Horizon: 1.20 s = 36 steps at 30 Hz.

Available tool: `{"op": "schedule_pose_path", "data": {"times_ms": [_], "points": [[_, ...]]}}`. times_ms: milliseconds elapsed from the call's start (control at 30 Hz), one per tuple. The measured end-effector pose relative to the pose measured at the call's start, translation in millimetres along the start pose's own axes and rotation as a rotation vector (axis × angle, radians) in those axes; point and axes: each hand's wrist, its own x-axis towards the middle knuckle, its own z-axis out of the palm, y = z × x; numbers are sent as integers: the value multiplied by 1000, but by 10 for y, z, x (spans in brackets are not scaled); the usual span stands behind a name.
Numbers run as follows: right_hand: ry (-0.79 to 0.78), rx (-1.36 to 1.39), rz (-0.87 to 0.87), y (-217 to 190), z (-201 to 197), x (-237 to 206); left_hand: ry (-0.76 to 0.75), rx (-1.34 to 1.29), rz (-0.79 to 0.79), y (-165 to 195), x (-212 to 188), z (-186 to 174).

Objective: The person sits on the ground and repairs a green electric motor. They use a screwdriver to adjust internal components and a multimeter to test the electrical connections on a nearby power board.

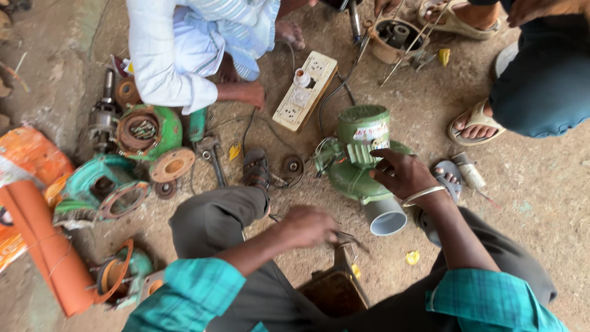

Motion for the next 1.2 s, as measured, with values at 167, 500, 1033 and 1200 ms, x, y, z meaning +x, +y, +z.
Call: {"op": "schedule_pose_path", "data": {"times_ms": [167,500,1033,1200], "points": [[127,-5,39,116,-104,327,-45,133,149,-225,836,445],[-162,-552,25,44,498,1094,-297,14,146,-604,1716,1280],[-216,-300,-20,196,1214,931,-506,-631,-162,-560,985,249],[-316,-343,12,186,1261,874,-482,-596,-99,-575,981,252]]}}
